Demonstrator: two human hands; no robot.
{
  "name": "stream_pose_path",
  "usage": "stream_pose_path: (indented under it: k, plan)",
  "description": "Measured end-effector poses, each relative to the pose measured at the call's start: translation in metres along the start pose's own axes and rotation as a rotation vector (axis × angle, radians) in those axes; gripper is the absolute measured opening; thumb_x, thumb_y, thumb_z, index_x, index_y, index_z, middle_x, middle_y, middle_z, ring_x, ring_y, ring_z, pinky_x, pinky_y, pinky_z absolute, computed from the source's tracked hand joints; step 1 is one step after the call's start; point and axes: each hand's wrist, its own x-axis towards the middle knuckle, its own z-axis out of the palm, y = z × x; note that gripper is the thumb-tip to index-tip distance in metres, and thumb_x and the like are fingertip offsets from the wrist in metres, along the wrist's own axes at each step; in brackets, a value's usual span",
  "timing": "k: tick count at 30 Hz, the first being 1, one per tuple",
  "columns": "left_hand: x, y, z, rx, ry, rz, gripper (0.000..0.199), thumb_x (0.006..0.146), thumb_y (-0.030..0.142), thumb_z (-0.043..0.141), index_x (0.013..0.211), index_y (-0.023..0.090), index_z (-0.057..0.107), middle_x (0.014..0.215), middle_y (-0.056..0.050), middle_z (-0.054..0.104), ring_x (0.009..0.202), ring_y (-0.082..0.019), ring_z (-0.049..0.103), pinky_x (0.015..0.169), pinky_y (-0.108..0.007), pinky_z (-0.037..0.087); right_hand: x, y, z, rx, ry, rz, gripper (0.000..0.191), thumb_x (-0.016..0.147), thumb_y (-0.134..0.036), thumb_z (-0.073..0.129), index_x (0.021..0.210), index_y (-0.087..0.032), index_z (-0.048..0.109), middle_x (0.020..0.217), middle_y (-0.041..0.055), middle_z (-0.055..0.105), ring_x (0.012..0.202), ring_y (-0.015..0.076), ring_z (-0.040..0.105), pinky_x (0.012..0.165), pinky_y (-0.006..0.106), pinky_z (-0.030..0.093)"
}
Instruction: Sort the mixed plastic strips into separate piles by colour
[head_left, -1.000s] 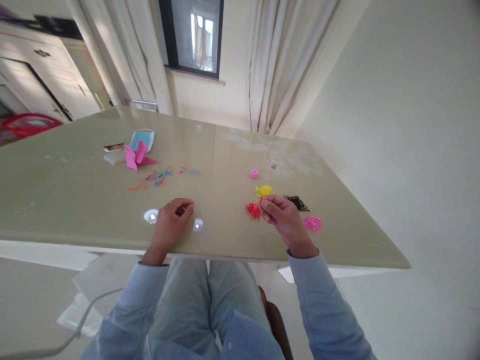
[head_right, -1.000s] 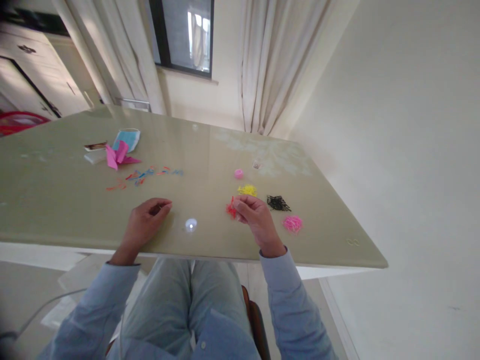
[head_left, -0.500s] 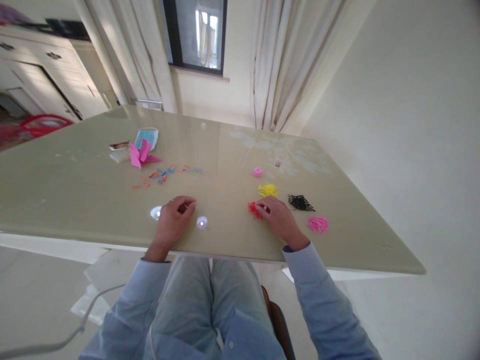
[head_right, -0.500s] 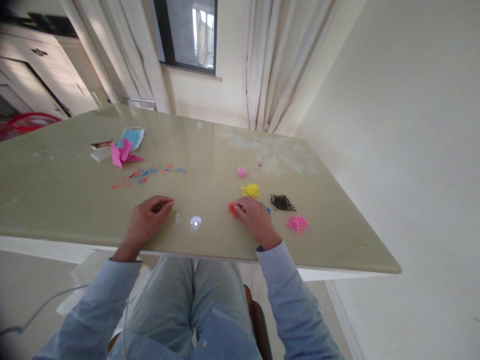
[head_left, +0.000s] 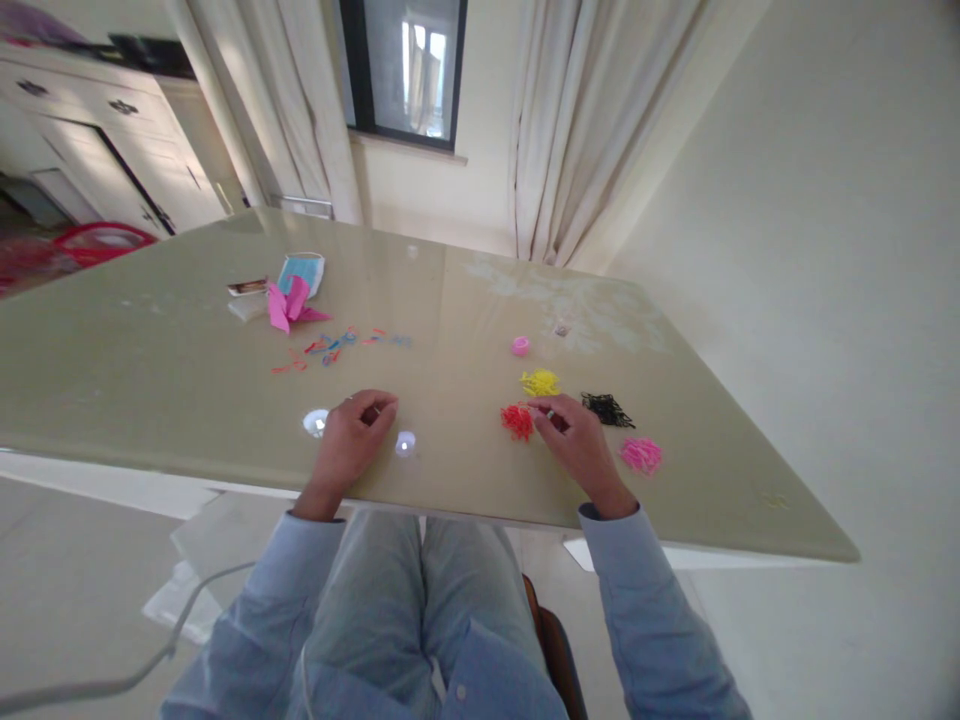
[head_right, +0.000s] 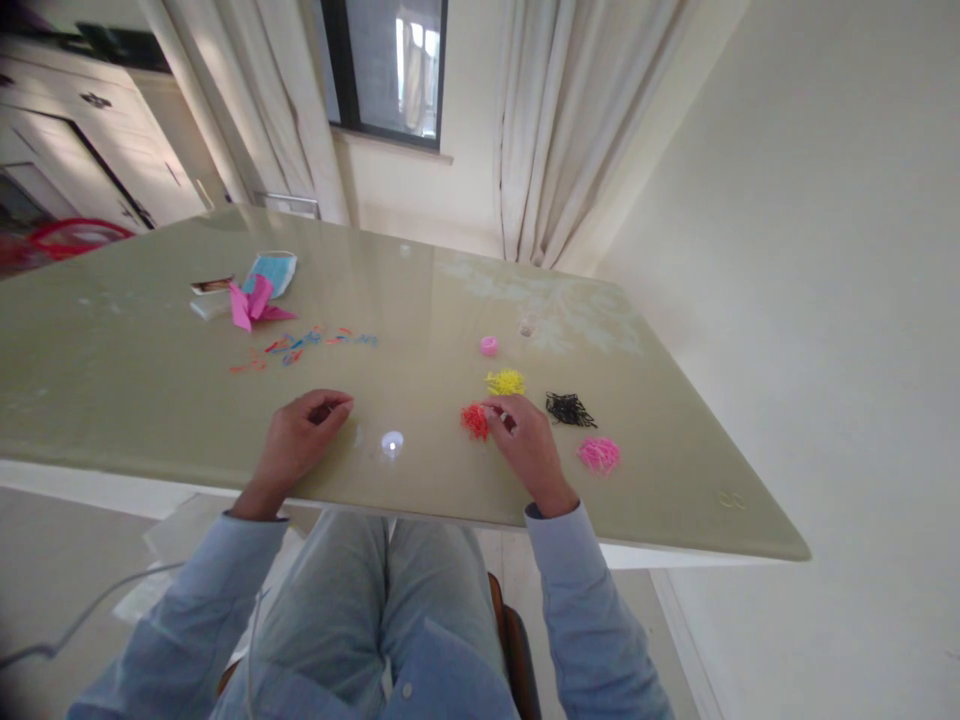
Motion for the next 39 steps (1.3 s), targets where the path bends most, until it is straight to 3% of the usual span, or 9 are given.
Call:
stream_pose_path:
  k: [7,17,23,29,35,39]
  plan:
    - [0.0,0.0,0.0,-0.018,-0.002,-0.007,0.032,0.077,0.044,0.055,0.085,0.017,0.071,0.076,-0.004,0.071,0.064,-0.016,0.06,0.065,-0.028,0.047,0.004,0.005,0.004,-0.034,-0.019,-0.001,0.014,0.083,-0.021,0.059,0.087,-0.019,0.072,0.082,0.0046,0.069,0.06,0.0142,0.055,0.064,0.028,0.047]
    - [0.0,0.0,-0.001,-0.005,-0.013,-0.008,0.032,0.078,0.043,0.055,0.086,0.018,0.072,0.078,-0.004,0.071,0.064,-0.016,0.059,0.064,-0.028,0.046,0.005,0.001,0.005,-0.033,-0.015,0.015,0.012,0.085,-0.024,0.058,0.081,-0.019,0.067,0.081,0.0045,0.068,0.063,0.0146,0.056,0.064,0.028,0.046]
    - [0.0,0.001,-0.001,-0.002,-0.014,-0.021,0.031,0.079,0.044,0.055,0.087,0.019,0.071,0.081,-0.004,0.072,0.066,-0.016,0.061,0.067,-0.028,0.049,-0.017,-0.021,0.006,0.055,0.025,0.044,0.015,0.088,-0.029,0.058,0.08,-0.02,0.066,0.079,0.0043,0.068,0.06,0.0138,0.055,0.058,0.026,0.045]
    - [0.0,0.001,0.0,-0.012,-0.01,-0.001,0.03,0.078,0.042,0.055,0.086,0.018,0.071,0.079,-0.004,0.071,0.065,-0.016,0.06,0.065,-0.029,0.048,-0.047,-0.037,0.034,0.215,-0.106,0.059,0.015,0.09,-0.032,0.058,0.087,-0.02,0.067,0.073,0.0025,0.065,0.058,0.0138,0.054,0.055,0.025,0.044]
    - [0.002,0.001,-0.001,-0.062,-0.029,0.0,0.026,0.08,0.038,0.056,0.083,0.017,0.071,0.076,-0.004,0.07,0.065,-0.015,0.06,0.065,-0.028,0.048,-0.046,-0.026,0.044,0.406,0.023,0.257,0.032,0.085,-0.047,0.061,0.069,-0.023,0.047,0.06,-0.003,0.051,0.05,0.0127,0.047,0.046,0.023,0.04]
    - [0.01,0.0,-0.004,-0.112,-0.075,-0.068,0.026,0.081,0.037,0.056,0.084,0.016,0.071,0.071,-0.003,0.069,0.061,-0.015,0.06,0.06,-0.026,0.047,-0.044,-0.018,0.04,0.421,0.007,0.228,0.047,0.081,-0.053,0.065,0.059,-0.024,0.034,0.055,-0.0033,0.047,0.049,0.0123,0.043,0.047,0.023,0.04]
